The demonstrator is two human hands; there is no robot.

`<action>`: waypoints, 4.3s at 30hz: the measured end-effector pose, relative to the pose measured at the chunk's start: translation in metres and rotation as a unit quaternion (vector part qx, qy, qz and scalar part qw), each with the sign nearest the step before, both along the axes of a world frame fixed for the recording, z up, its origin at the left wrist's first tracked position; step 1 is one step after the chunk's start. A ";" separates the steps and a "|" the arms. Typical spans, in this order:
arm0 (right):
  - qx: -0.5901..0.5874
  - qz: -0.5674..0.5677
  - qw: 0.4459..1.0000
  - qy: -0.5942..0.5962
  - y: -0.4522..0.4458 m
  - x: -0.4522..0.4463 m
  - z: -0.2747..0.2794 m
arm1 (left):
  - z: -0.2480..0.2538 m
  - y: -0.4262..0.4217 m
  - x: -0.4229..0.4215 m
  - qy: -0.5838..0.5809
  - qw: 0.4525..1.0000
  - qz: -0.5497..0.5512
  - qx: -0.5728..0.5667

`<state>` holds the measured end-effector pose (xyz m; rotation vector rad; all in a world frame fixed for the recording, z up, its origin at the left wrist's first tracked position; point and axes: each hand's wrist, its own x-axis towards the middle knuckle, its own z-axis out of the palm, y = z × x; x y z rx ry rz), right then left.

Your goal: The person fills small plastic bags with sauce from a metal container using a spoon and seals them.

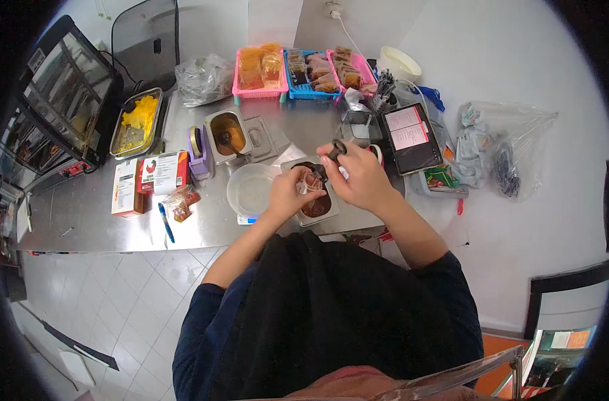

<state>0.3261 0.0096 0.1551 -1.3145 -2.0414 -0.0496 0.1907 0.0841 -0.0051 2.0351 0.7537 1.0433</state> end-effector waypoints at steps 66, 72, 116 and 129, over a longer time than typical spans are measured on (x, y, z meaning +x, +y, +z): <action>-0.148 -0.118 0.850 0.492 -0.041 0.036 -0.233 | -0.029 -0.042 -0.124 -0.016 0.971 0.166 -0.169; -0.122 -0.174 0.754 0.622 -0.035 0.049 -0.241 | -0.028 -0.047 -0.128 -0.022 0.967 0.176 -0.183; 0.106 0.089 0.971 0.195 -0.057 0.012 -0.062 | 0.026 -0.005 -0.032 0.002 1.000 0.011 0.001; 0.135 0.128 0.961 0.202 -0.048 0.011 -0.063 | 0.031 -0.007 -0.035 0.016 0.999 0.043 0.019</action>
